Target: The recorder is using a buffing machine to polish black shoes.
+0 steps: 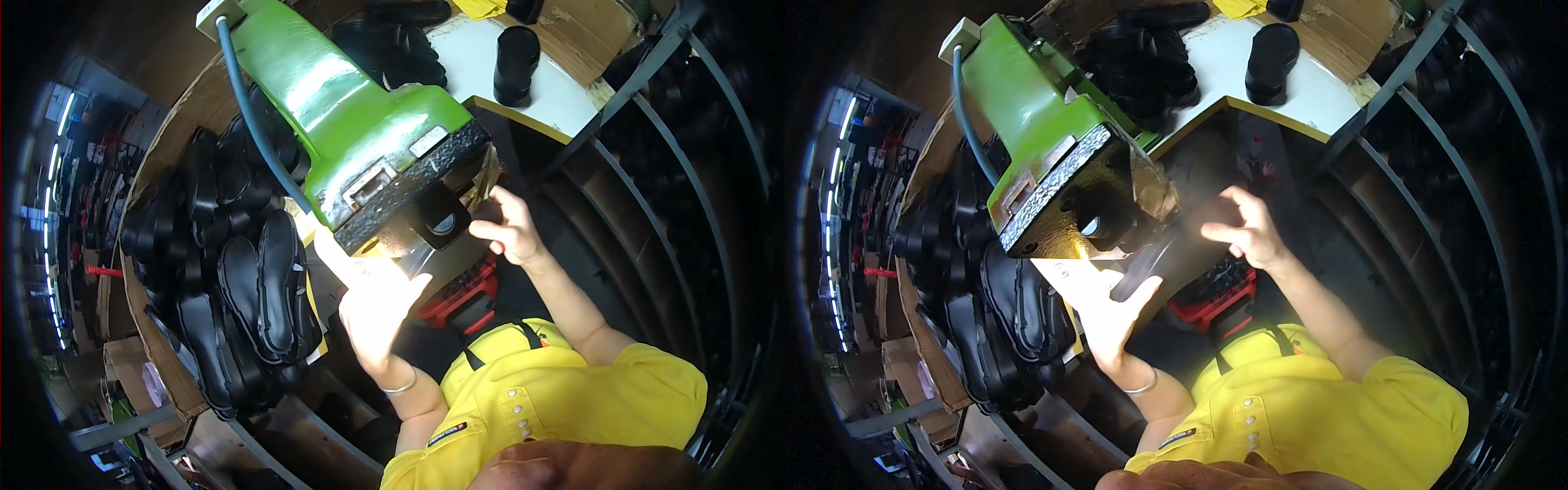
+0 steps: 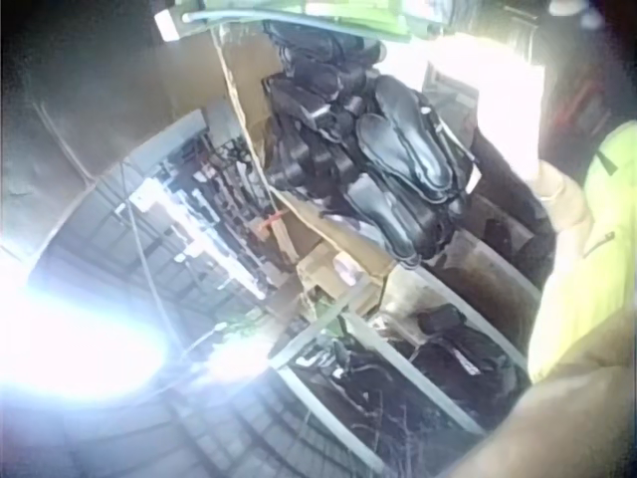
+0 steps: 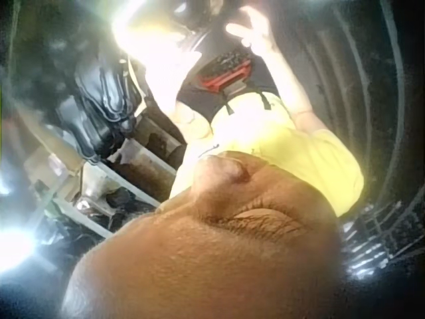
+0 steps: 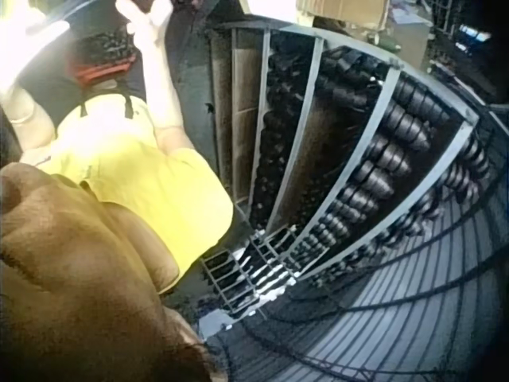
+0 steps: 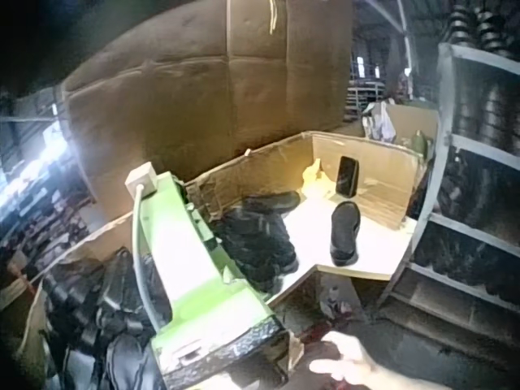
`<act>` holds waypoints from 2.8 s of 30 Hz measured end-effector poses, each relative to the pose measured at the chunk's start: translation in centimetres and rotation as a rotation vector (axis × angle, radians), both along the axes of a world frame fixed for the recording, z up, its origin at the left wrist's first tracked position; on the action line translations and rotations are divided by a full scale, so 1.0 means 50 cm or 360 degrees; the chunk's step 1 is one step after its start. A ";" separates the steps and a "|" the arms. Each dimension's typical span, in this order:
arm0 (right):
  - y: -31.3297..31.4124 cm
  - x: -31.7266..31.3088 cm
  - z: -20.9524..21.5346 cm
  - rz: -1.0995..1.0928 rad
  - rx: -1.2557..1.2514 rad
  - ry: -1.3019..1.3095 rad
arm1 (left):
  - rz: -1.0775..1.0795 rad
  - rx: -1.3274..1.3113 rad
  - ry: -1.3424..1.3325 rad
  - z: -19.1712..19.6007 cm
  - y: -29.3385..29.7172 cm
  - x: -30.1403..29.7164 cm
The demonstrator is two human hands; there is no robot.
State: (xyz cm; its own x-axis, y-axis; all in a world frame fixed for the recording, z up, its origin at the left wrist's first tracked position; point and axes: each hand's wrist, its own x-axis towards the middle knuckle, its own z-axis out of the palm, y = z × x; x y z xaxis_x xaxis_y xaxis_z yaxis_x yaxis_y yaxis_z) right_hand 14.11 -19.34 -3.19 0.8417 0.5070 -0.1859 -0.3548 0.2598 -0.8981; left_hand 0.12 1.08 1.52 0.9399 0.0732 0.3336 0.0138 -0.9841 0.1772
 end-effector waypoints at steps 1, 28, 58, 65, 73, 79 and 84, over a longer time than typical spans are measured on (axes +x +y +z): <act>0.011 -0.006 -0.003 0.0032 -0.0019 -0.0028 | -0.0090 -0.0533 0.0009 0.009 0.004 -0.006; 0.037 -0.022 0.054 0.0247 -0.0211 -0.0361 | 0.0488 -0.1160 -0.0236 -0.150 -0.036 -0.015; -0.182 -0.032 -0.242 -0.0200 0.0276 0.0564 | 0.0339 -0.2235 -0.0421 -0.112 -0.126 0.032; -0.146 0.113 -0.052 -0.0270 -0.0133 -0.0021 | 0.0355 -0.1545 -0.0523 -0.130 -0.092 0.043; -0.066 0.114 0.069 -0.0143 -0.0292 -0.0401 | 0.0270 -0.1939 -0.0608 -0.101 -0.044 -0.012; -0.044 0.084 0.083 0.0041 -0.0268 -0.0646 | 0.0232 -0.2508 -0.0764 -0.098 -0.022 -0.050; -0.059 0.086 0.078 0.0007 -0.0149 -0.0726 | 0.0290 -0.2196 -0.0705 -0.111 -0.034 -0.036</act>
